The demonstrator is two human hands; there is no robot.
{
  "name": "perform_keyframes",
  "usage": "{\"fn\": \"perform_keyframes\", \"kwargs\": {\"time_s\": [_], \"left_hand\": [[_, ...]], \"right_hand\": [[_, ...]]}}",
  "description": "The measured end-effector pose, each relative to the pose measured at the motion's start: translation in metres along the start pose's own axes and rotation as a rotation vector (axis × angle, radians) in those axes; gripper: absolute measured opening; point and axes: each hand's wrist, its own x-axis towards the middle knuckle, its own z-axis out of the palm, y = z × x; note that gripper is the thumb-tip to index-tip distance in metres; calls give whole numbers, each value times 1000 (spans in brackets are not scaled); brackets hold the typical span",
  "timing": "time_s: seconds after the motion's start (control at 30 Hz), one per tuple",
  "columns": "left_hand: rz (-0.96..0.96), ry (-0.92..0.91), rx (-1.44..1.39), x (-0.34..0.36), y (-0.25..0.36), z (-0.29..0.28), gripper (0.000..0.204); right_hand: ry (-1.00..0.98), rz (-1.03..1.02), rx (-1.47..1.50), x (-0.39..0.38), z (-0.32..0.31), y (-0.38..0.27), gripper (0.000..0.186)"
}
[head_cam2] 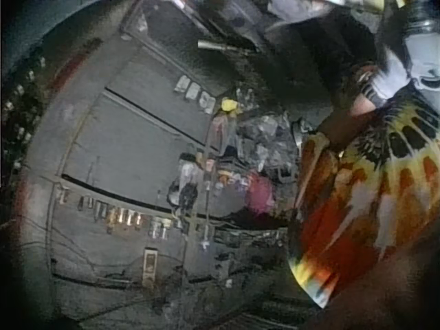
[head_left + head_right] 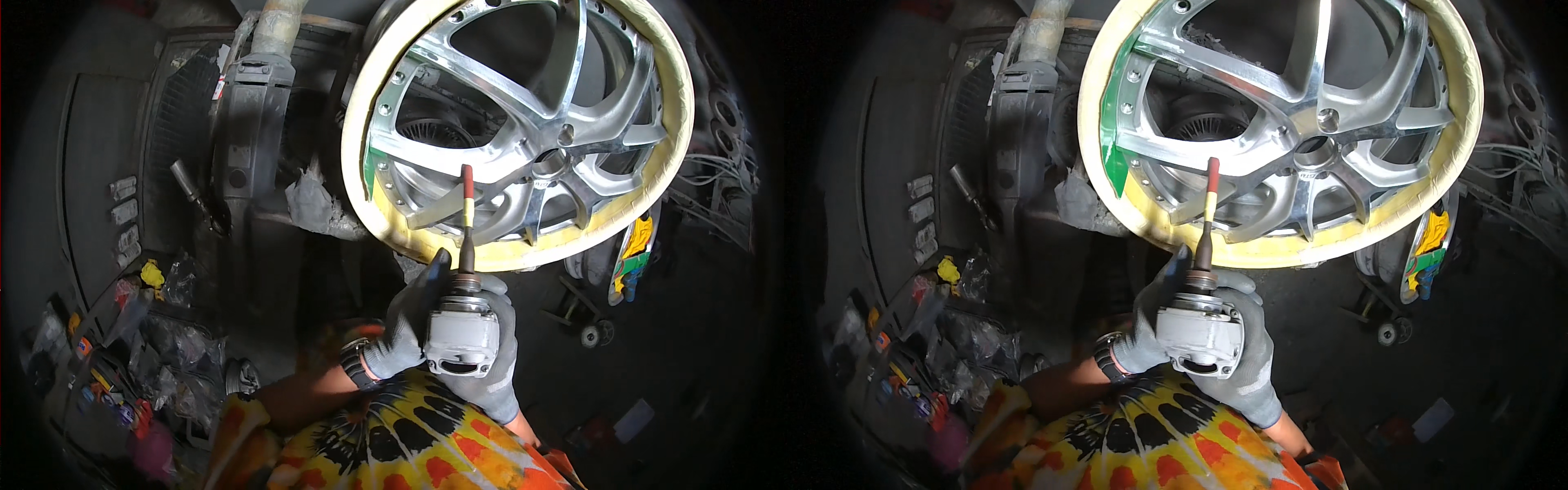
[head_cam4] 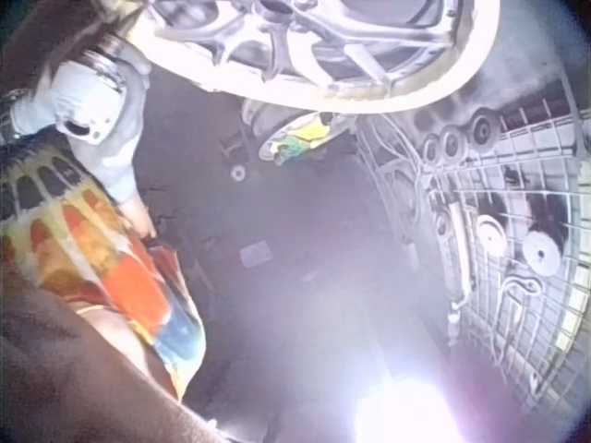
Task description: The person applies masking tape to the edge of a car rim and then uses a power grinder to smooth the inner spokes.
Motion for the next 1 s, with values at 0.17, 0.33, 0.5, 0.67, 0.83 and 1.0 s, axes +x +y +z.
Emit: {"fn": "perform_keyframes", "kwargs": {"time_s": [0.17,0.33,0.5,0.67,0.83,1.0], "left_hand": [[-237,-229,-411,-4,32,16,51],[14,-296,-215,-21,57,17,59],[-21,-153,184,-30,84,-7,54],[37,-304,79,-29,100,21,71],[-15,-237,41,-22,66,34,73],[240,-195,306,-19,43,73,59]], "right_hand": [[46,24,123,-1,12,2,75],[-23,-21,106,9,31,-3,77],[-54,-73,144,23,47,-8,79],[-91,0,199,25,40,-10,80],[-54,-32,142,11,17,-1,79],[26,49,160,2,-9,-1,79]]}}
